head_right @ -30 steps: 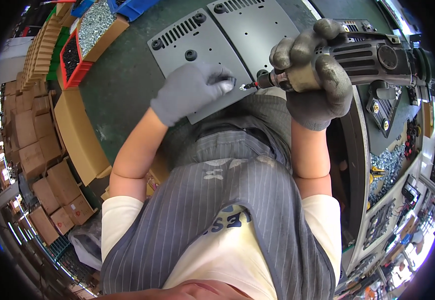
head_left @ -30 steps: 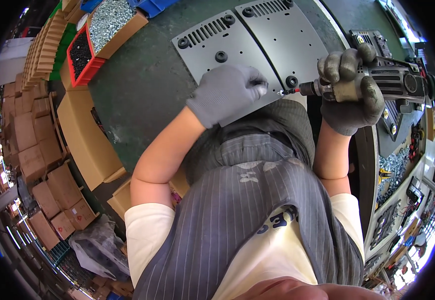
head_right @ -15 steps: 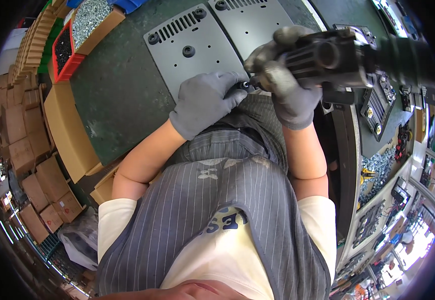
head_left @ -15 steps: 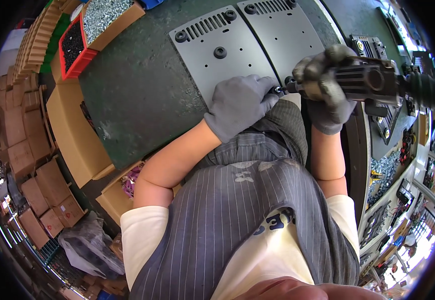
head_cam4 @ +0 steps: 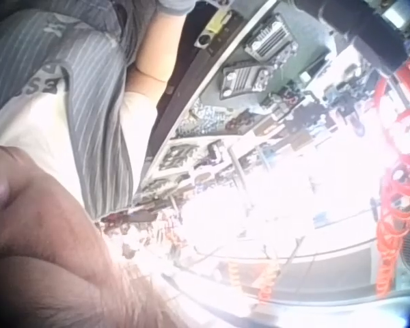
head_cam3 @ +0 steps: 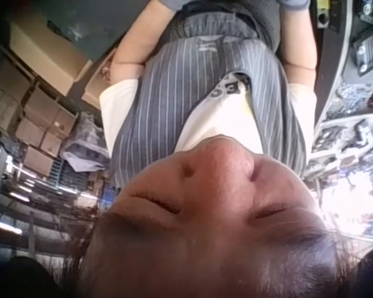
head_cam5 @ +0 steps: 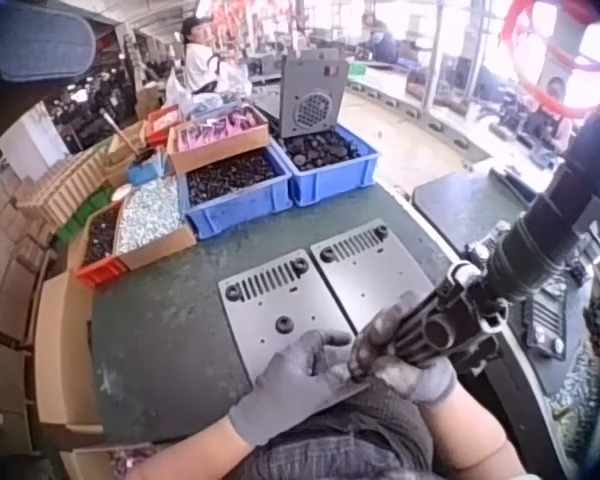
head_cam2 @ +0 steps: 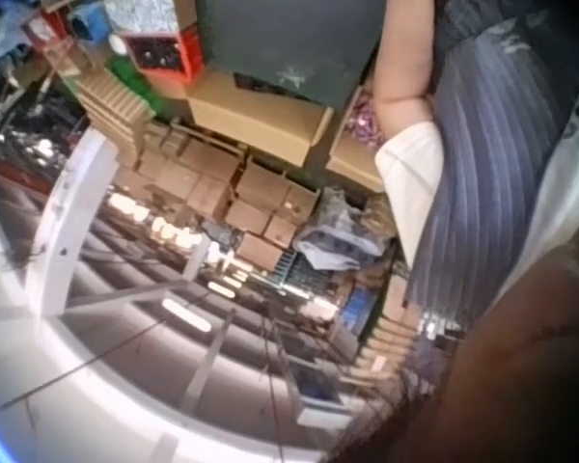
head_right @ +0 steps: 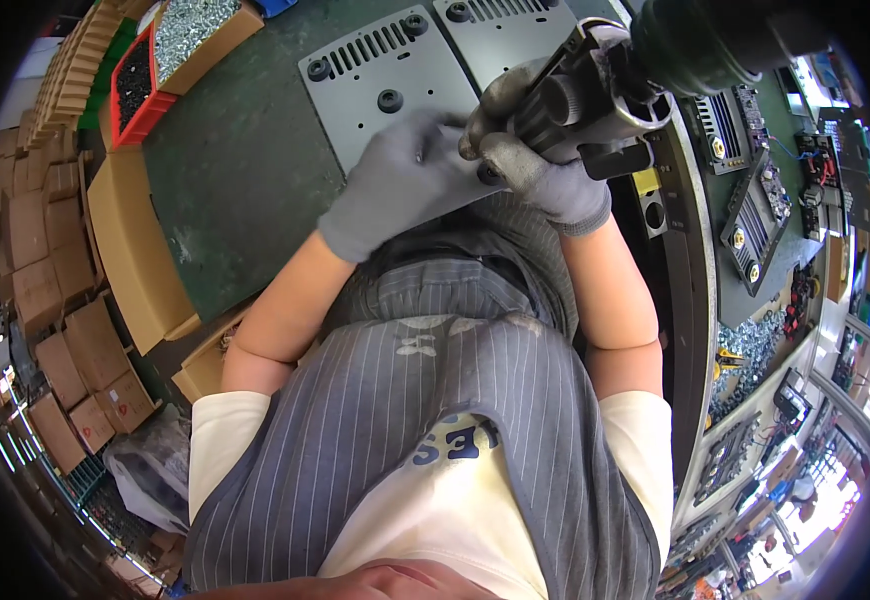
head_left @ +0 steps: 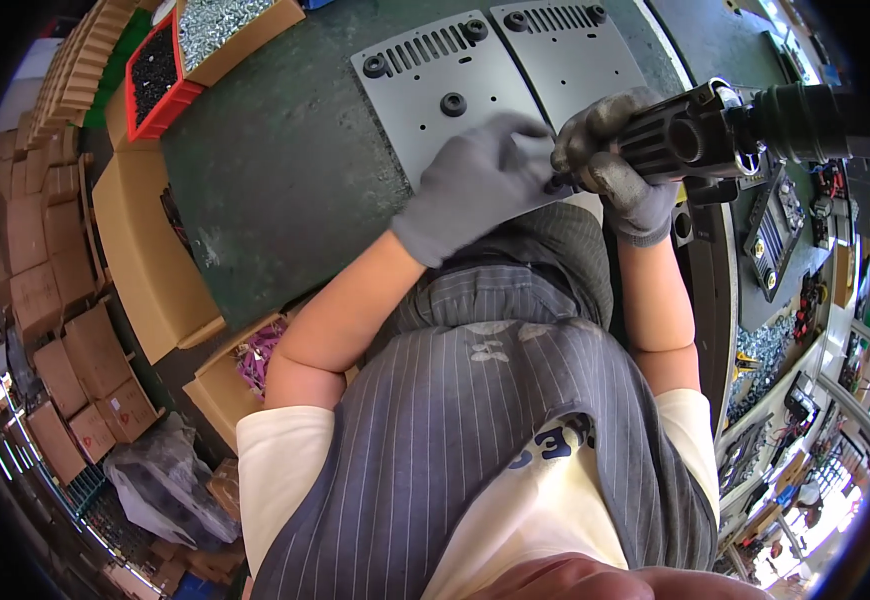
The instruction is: Assembling a metal electronic housing using a power screwdriver to secure components and panels.
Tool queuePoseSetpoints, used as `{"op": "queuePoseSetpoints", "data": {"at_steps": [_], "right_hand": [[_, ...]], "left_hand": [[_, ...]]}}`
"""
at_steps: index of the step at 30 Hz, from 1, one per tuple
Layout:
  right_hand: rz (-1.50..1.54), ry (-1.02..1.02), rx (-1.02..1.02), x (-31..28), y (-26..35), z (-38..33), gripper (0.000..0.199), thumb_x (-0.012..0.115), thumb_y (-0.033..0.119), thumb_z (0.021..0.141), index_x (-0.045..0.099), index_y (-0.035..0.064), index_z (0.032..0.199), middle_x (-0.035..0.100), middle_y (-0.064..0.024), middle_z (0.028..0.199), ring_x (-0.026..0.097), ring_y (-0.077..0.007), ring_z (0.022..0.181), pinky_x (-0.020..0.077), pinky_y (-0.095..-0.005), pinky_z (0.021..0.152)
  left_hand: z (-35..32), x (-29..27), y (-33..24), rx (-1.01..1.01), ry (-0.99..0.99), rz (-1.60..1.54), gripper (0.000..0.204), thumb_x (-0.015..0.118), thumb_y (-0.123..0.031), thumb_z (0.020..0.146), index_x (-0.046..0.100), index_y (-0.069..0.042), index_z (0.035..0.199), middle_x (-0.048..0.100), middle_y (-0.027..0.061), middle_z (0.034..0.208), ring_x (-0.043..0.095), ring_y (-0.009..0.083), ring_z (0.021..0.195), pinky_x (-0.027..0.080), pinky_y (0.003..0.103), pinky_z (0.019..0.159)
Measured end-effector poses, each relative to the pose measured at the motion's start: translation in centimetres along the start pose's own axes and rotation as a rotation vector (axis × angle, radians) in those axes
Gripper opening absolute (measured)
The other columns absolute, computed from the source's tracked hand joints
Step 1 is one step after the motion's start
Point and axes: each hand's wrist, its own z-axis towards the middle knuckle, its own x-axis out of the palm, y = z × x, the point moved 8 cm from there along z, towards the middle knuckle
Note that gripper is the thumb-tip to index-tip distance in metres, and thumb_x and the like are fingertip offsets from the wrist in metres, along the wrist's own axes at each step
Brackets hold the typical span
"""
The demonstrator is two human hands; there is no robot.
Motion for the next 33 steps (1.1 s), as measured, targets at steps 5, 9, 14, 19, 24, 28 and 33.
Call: {"op": "queuePoseSetpoints", "data": {"at_steps": [5, 9, 14, 19, 24, 28, 33], "right_hand": [[0.01, -0.011, -0.011, -0.1, 0.1, 0.2, 0.039, 0.06, -0.008, 0.069, 0.05, 0.0001, 0.106, 0.057, -0.0115, 0.08, 0.061, -0.0201, 0.071, 0.0528, -0.0339, 0.065], [-0.121, -0.024, 0.031, 0.2, 0.7, 0.9, 0.051, 0.068, 0.01, 0.07, 0.048, -0.0014, 0.116, 0.057, -0.0105, 0.08, 0.057, -0.0203, 0.065, 0.0494, -0.0344, 0.058], [0.129, 0.032, -0.231, 1.5, 4.7, 2.2, 0.041, 0.058, 0.005, 0.075, 0.048, -0.0008, 0.115, 0.058, -0.0104, 0.079, 0.057, -0.0191, 0.06, 0.0504, -0.0334, 0.06], [0.153, 0.086, -0.306, 2.6, 5.8, 3.2, 0.042, 0.054, 0.01, 0.079, 0.046, 0.0008, 0.118, 0.057, -0.0103, 0.079, 0.056, -0.0196, 0.066, 0.0477, -0.0341, 0.058], [0.132, -0.001, -0.301, 3.7, 5.2, 3.3, 0.047, 0.052, 0.022, 0.078, 0.042, 0.0064, 0.121, 0.048, -0.0061, 0.08, 0.047, -0.0195, 0.07, 0.0394, -0.0311, 0.062], [0.177, 0.108, -0.329, 4.6, 5.0, 3.8, 0.047, 0.052, 0.022, 0.078, 0.042, 0.0076, 0.121, 0.048, -0.0041, 0.081, 0.047, -0.0179, 0.071, 0.0389, -0.0317, 0.064], [0.227, 0.077, -0.33, 4.5, 4.2, 3.4, 0.044, 0.055, 0.018, 0.078, 0.043, 0.0078, 0.12, 0.054, -0.0057, 0.084, 0.054, -0.0206, 0.073, 0.0452, -0.0324, 0.066]], "left_hand": [[-1.0, -0.5, 5.2, -0.478, -0.186, -1.252, 0.03, 0.044, -0.016, 0.094, 0.051, 0.003, 0.115, 0.053, 0.0044, 0.085, 0.045, 0.0063, 0.058, 0.035, 0.017, 0.044], [-1.0, -1.1, 4.0, -0.416, -0.112, -1.123, 0.029, 0.045, -0.022, 0.096, 0.053, 0.002, 0.111, 0.051, 0.0031, 0.081, 0.043, 0.0052, 0.056, 0.031, 0.016, 0.04], [-1.4, -0.9, 3.8, -0.445, -0.064, -1.181, 0.03, 0.045, -0.025, 0.097, 0.053, 0.001, 0.109, 0.049, 0.0011, 0.077, 0.041, 0.0055, 0.057, 0.028, 0.016, 0.041], [-1.6, 0.0, 2.4, -0.468, -0.029, -1.554, 0.031, 0.048, -0.024, 0.096, 0.052, 0.002, 0.111, 0.05, 0.0018, 0.08, 0.044, 0.0056, 0.063, 0.035, 0.016, 0.047], [-2.8, 0.1, 2.9, -0.524, -0.082, -1.572, 0.033, 0.051, -0.024, 0.095, 0.054, 0.004, 0.112, 0.049, 0.0022, 0.081, 0.043, 0.0049, 0.062, 0.037, 0.016, 0.047], [-3.3, 0.9, 3.0, -0.414, 0.084, -1.626, 0.033, 0.05, -0.027, 0.095, 0.053, 0.003, 0.109, 0.049, 0.0006, 0.078, 0.039, 0.0051, 0.059, 0.033, 0.015, 0.044], [-3.9, 1.4, 2.1, -0.449, 0.115, -1.641, 0.031, 0.052, -0.029, 0.094, 0.058, 0.001, 0.101, 0.047, -0.0009, 0.072, 0.038, 0.004, 0.053, 0.029, 0.016, 0.04]]}}
